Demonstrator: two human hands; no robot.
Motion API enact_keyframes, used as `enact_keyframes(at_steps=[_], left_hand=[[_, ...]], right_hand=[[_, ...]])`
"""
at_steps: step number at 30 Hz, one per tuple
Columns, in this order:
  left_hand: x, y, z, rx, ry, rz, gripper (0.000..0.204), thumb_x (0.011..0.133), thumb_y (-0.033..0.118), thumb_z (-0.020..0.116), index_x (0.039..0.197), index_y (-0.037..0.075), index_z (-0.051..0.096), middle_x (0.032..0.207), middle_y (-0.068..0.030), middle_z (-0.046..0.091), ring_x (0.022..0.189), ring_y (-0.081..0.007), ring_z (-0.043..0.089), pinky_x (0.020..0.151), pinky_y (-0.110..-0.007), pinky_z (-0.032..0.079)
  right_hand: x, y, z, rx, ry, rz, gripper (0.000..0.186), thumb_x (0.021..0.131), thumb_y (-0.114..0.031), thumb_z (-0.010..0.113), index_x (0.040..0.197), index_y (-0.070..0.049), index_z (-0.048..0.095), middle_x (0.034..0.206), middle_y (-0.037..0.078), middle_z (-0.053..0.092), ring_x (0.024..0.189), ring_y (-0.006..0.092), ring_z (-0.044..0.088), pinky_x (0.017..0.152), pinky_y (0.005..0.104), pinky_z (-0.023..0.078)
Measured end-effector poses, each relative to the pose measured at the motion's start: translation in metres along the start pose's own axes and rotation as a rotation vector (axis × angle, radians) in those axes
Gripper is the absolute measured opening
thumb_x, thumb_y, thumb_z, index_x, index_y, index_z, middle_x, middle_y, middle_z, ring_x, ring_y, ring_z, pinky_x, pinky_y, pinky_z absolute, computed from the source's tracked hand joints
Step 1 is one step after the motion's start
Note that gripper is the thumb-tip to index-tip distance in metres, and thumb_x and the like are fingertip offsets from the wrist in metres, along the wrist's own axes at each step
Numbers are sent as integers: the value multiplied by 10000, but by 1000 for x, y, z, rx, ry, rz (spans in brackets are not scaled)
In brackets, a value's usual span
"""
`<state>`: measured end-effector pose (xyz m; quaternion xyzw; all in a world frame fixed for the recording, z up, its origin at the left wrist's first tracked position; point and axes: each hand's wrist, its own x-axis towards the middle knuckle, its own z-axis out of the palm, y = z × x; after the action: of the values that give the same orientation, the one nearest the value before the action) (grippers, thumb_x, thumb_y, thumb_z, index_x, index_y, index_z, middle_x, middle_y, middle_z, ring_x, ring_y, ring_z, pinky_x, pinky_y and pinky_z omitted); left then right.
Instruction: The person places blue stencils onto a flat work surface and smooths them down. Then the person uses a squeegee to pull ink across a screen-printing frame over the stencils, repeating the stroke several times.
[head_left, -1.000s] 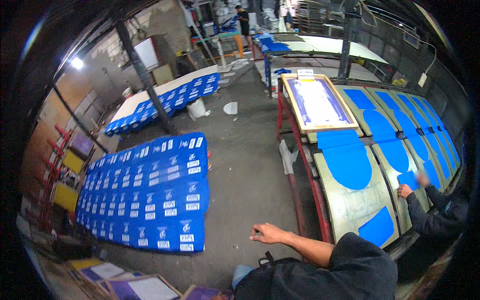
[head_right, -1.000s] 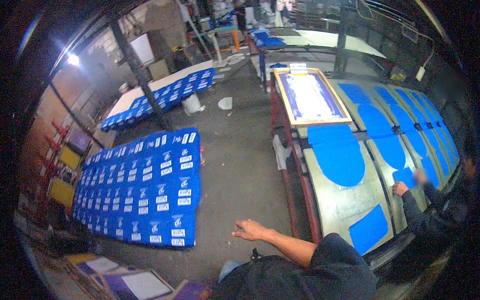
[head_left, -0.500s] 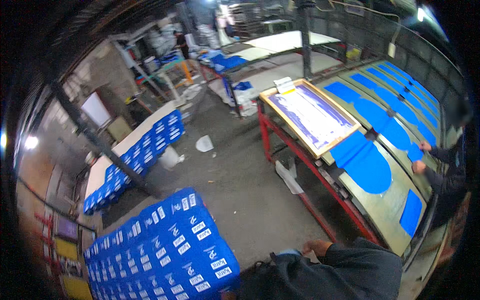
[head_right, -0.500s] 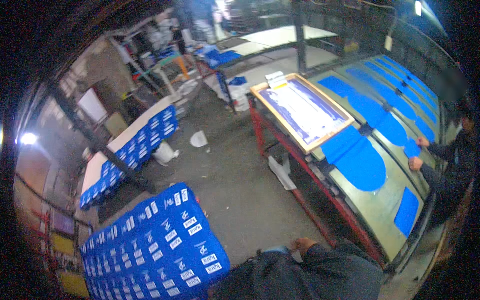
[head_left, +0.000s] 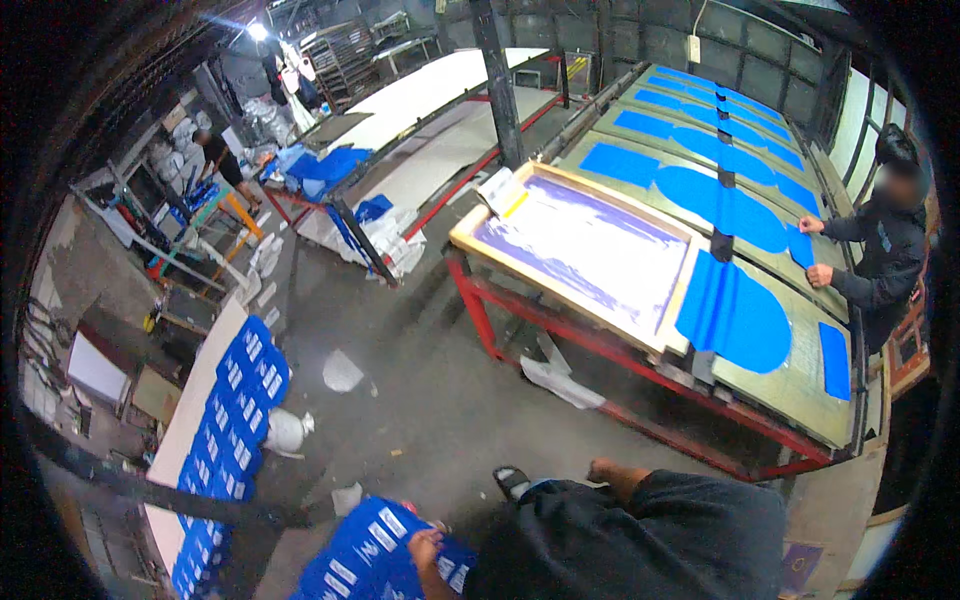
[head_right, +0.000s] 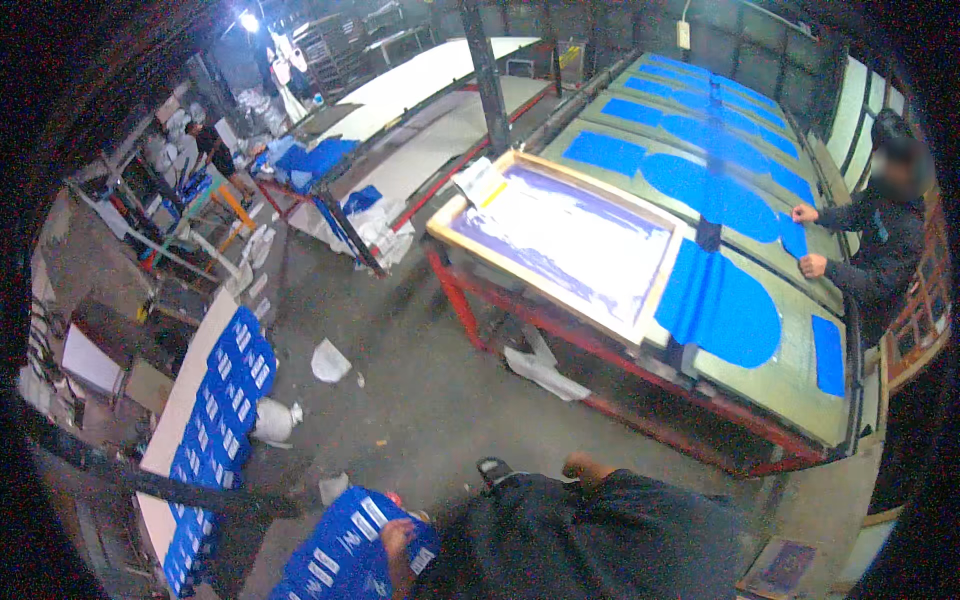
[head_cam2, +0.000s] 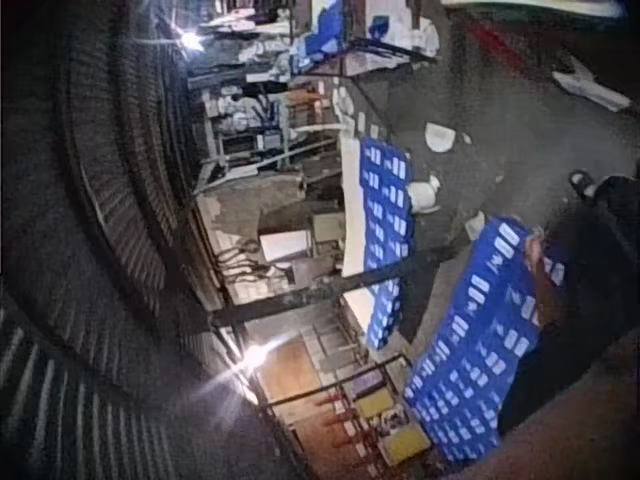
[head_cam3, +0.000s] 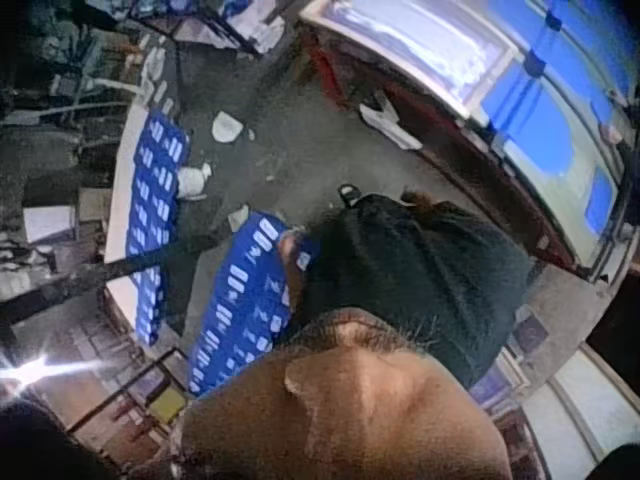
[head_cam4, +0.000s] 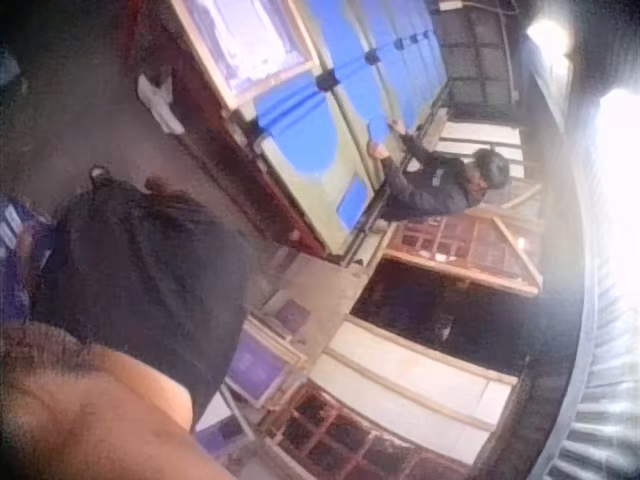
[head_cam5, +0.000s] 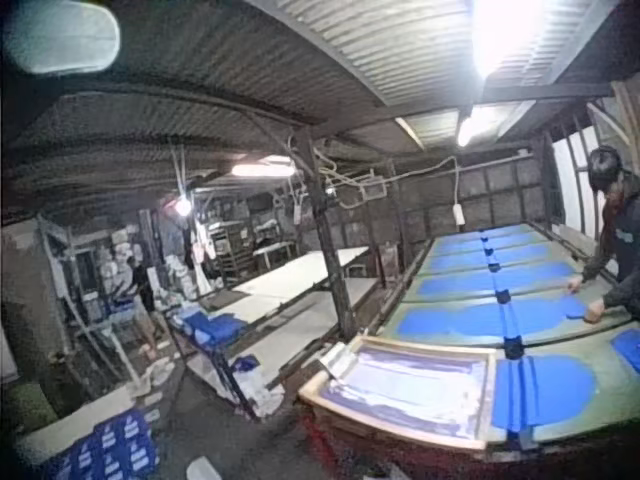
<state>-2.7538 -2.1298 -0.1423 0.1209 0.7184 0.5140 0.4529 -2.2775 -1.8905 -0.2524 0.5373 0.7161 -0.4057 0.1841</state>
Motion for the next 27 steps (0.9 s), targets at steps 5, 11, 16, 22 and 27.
enact_keyframes(at_steps=[5,11,16,22,27], left_hand=[[91,59,22,195,-98,-287,156,881,194,616,912,54,676,864,-111,698,704,-238,669,549,-395,522],[274,159,30,247,-132,-343,193,898,240,608,931,56,657,875,-120,689,719,-243,659,567,-394,519],[421,240,-6,316,-176,-330,226,912,278,602,946,58,641,885,-127,681,731,-247,651,582,-393,516],[619,340,-58,373,-161,-354,267,928,323,595,964,60,621,897,-136,673,746,-252,641,599,-391,514],[836,515,48,95,-308,-337,302,942,361,588,979,62,605,906,-144,665,758,-256,634,614,-390,511]], right_hand=[[135,-28,-89,-411,-15,-267,284,835,-287,600,969,-69,723,1003,206,707,864,408,674,753,500,544],[282,-159,-174,-157,276,-330,268,867,-285,567,867,-49,695,873,199,687,831,388,666,702,493,532],[364,-262,-190,167,362,-185,373,878,-385,633,975,-34,715,928,215,679,888,406,640,808,516,514],[363,-354,-235,306,239,57,362,861,-384,645,1033,-83,748,1086,167,714,999,369,660,861,482,528],[383,-350,-205,604,256,528,296,854,-325,617,982,-98,759,1053,145,726,931,367,676,805,488,546]])
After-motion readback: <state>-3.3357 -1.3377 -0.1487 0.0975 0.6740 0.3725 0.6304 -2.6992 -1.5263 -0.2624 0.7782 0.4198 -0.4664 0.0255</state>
